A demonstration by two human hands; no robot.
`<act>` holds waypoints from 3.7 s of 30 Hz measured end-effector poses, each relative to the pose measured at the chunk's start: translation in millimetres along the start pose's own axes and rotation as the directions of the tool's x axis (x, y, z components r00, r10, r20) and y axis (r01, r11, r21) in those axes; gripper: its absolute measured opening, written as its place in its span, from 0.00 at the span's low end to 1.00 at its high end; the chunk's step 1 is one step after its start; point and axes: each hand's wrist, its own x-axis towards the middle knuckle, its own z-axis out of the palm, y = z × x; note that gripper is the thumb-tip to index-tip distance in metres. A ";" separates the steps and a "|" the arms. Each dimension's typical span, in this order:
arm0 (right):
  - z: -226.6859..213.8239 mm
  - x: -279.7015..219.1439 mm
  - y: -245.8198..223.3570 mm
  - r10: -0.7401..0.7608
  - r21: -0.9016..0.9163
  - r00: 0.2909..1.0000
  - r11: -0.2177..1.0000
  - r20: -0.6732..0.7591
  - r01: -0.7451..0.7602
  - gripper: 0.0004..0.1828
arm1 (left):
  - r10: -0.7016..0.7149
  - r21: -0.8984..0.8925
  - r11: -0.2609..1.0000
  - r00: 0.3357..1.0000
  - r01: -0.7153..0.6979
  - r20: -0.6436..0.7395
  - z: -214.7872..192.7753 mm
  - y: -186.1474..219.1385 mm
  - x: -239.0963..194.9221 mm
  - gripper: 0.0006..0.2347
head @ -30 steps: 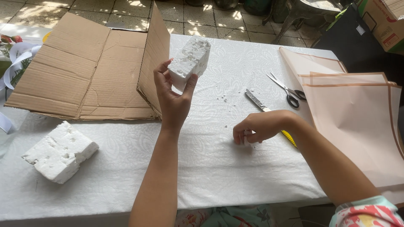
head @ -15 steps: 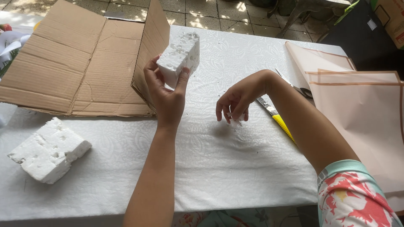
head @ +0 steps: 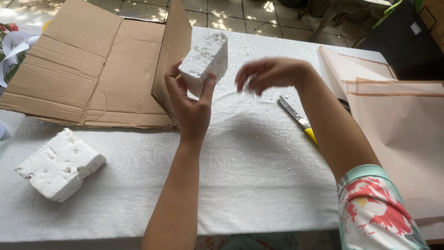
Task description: The person uses a yellow utility knife to cut a white foam block into smaller pieces on a white tablecloth. They then use scissors to cut a piece of cardboard. The scene includes floral supplies and wrapping paper on the table.
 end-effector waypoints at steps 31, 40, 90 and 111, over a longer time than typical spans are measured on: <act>24.0 -128.1 -11.8 0.547 -0.882 0.750 0.045 -0.372 -0.470 0.35 | -0.121 0.025 0.992 0.992 0.120 0.040 -3.8 -11.8 2.0 0.20; -42.8 -98.2 27.2 0.262 -0.860 0.851 0.116 -0.456 -0.497 0.27 | -0.188 0.084 0.980 0.975 0.178 0.120 -2.8 -9.1 -0.6 0.21; 71.6 -187.4 -19.2 0.155 -0.891 0.945 0.319 -0.288 -0.324 0.28 | 0.413 0.805 0.386 0.865 -0.450 0.286 -17.7 63.5 17.8 0.13; 42.7 -149.0 32.8 -0.046 -0.647 0.885 0.700 -0.462 -0.301 0.51 | -0.206 -0.024 0.979 0.976 0.205 -0.073 -40.2 55.5 44.7 0.08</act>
